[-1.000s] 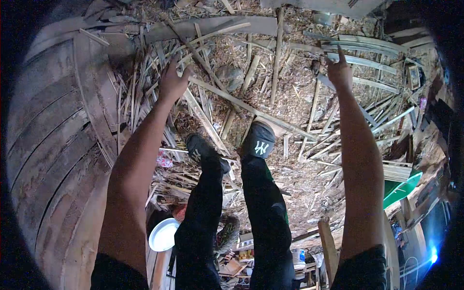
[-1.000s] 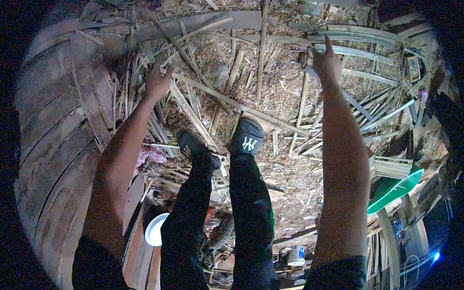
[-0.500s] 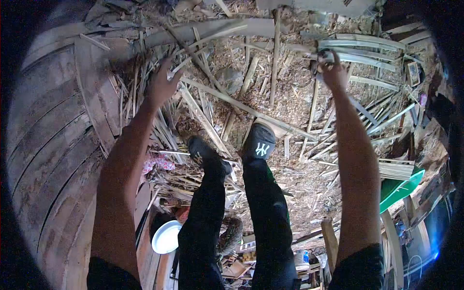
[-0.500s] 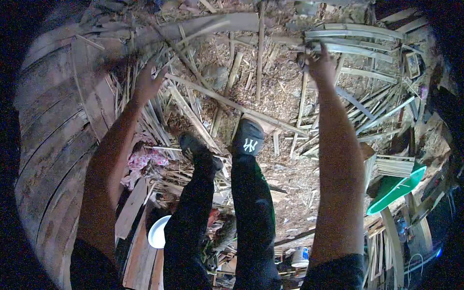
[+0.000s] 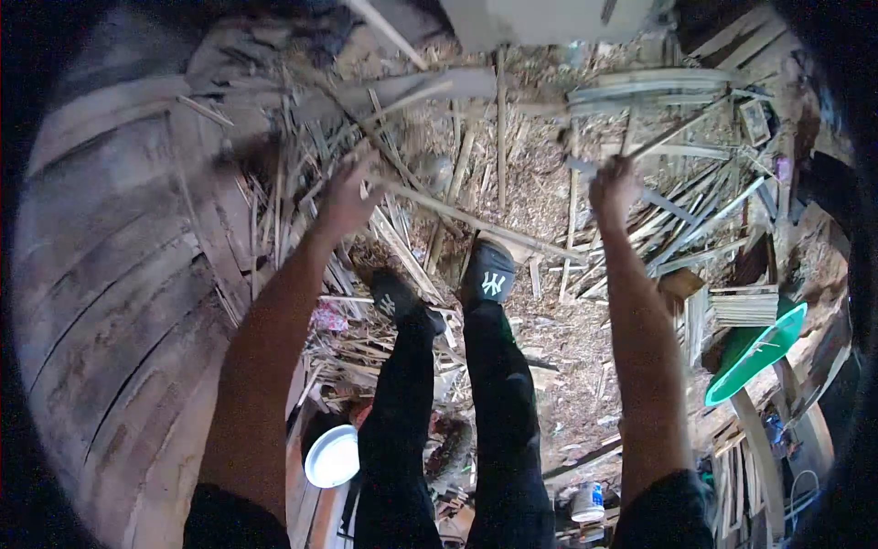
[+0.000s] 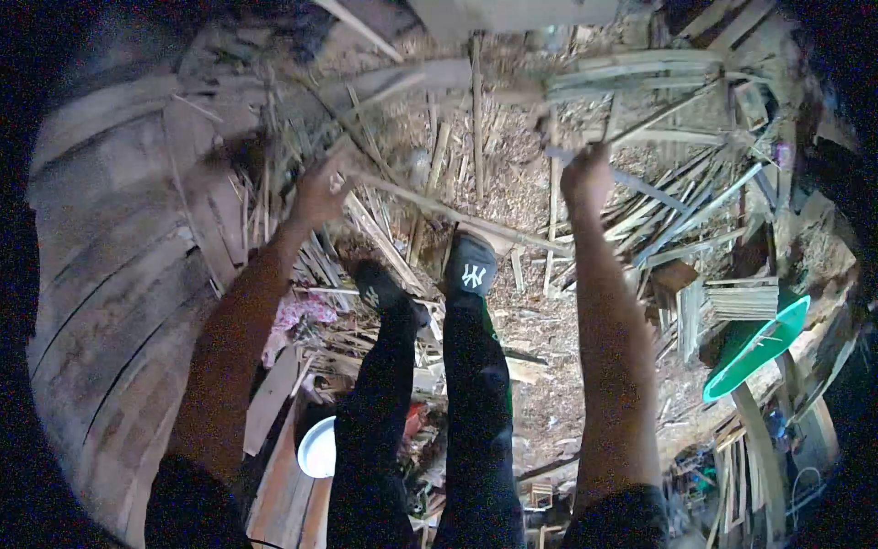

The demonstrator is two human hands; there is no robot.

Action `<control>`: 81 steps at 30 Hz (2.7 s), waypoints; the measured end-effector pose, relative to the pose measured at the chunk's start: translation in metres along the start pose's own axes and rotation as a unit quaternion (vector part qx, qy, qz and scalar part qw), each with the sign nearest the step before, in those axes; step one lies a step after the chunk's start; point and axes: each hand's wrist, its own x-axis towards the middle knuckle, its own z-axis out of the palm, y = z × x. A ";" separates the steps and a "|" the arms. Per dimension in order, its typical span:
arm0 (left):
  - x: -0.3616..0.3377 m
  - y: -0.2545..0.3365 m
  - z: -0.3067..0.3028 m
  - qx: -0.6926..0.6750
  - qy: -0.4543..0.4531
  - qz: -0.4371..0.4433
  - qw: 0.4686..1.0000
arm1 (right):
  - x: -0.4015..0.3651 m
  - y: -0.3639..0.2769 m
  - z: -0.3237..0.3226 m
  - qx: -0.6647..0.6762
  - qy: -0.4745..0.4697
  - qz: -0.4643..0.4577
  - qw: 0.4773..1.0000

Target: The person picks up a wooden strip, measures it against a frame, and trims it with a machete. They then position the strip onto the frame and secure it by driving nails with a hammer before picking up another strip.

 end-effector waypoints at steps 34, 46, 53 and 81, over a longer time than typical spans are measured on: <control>-0.283 0.407 -0.236 -0.217 -0.276 0.103 0.931 | -0.612 -0.035 -0.553 0.566 0.112 0.258 0.775; -0.402 0.609 -0.096 -0.145 -0.492 0.192 0.837 | -0.835 -0.005 -0.507 0.545 0.387 0.410 0.621; -0.503 0.720 0.035 0.087 -0.603 0.357 0.708 | -0.935 0.018 -0.507 0.528 0.495 0.499 0.476; -1.110 0.789 0.541 0.338 -0.770 0.445 0.310 | -1.214 0.188 -0.467 0.306 0.692 0.624 -0.194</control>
